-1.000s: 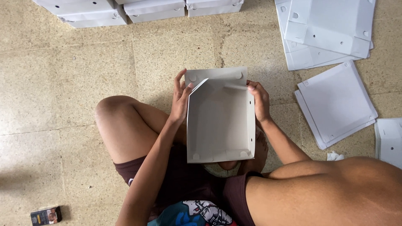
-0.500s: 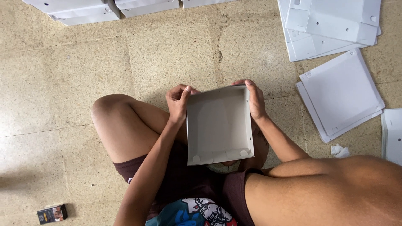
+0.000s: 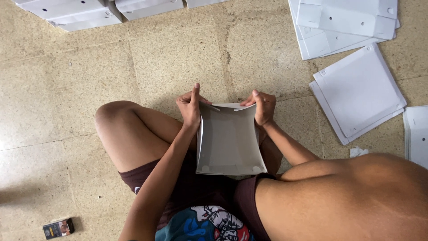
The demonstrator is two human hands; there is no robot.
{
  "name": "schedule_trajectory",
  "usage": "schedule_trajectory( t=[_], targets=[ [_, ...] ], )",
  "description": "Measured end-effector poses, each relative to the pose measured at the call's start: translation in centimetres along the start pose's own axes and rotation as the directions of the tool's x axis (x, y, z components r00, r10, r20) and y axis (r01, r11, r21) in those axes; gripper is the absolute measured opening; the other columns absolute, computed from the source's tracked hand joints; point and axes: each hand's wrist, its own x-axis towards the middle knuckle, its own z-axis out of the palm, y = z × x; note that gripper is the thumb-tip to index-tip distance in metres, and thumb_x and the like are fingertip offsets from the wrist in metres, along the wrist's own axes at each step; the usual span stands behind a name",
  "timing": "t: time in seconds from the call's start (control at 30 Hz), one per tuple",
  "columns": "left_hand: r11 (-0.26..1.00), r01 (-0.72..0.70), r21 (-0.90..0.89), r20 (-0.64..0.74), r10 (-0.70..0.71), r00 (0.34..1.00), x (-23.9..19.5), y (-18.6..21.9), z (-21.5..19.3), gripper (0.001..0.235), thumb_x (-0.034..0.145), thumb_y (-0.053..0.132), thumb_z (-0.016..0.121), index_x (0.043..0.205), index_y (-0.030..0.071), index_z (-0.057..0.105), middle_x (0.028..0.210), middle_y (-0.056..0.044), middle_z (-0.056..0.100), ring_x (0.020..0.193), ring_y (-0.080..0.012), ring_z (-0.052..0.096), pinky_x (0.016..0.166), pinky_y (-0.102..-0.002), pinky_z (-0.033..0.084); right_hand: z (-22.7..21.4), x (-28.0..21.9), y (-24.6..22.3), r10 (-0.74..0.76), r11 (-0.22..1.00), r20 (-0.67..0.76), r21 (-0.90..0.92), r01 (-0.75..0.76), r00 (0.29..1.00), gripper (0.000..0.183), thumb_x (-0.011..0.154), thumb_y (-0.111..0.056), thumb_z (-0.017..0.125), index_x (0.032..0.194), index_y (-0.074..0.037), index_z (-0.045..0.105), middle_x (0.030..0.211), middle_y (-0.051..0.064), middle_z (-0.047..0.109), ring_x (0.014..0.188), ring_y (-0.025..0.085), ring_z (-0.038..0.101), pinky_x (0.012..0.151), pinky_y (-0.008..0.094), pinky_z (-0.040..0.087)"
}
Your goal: The person sits on the floor and assembles white cardboard boxes by folding the flaps and securing them with small tabs. They handle multiple flat pieces, fold them into box shapes, and place the finished boxes aside.
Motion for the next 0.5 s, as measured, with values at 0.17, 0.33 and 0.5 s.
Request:
schedule_trajectory(
  t=[0.17, 0.33, 0.5],
  targets=[
    [0.967, -0.066, 0.246, 0.170, 0.024, 0.985, 3.3, -0.2, 1.3, 0.051, 0.099, 0.043, 0.065, 0.059, 0.011, 0.072, 0.051, -0.009, 0.064, 0.048, -0.0084, 0.050, 0.053, -0.025, 0.039, -2.2, 1.8, 2.3, 0.035, 0.999, -0.225, 0.000, -0.036, 0.974, 0.062, 0.109, -0.026, 0.046, 0.051, -0.007, 0.055, 0.051, 0.014, 0.062, 0.051, 0.020, 0.067, 0.057, 0.026, 0.051],
    [0.744, -0.433, 0.508, 0.341, 0.288, 0.895, 7.2, 8.1, 3.2, 0.062, 0.092, 0.060, 0.059, 0.134, 0.015, 0.056, 0.147, -0.016, 0.048, 0.137, -0.0329, 0.041, 0.111, -0.054, 0.032, -2.8, 6.1, -0.4, 0.066, 0.974, -0.606, -0.132, -0.182, 0.793, 0.055, 0.097, -0.039, 0.053, 0.056, -0.006, 0.071, 0.054, 0.004, 0.068, 0.051, 0.015, 0.065, 0.062, 0.032, 0.053],
    [0.487, -0.638, 0.597, 0.765, -0.106, 0.636, -1.8, 7.7, 4.6, 0.075, 0.079, 0.039, 0.078, 0.141, 0.005, 0.054, 0.145, -0.021, 0.054, 0.139, -0.0378, 0.046, 0.121, -0.054, 0.026, -2.5, 3.0, 1.7, 0.306, 0.884, -0.172, -0.315, -0.347, 0.936, 0.042, 0.105, -0.049, 0.053, 0.099, -0.011, 0.070, 0.101, 0.013, 0.068, 0.100, 0.027, 0.062, 0.090, 0.043, 0.042]
  ],
)
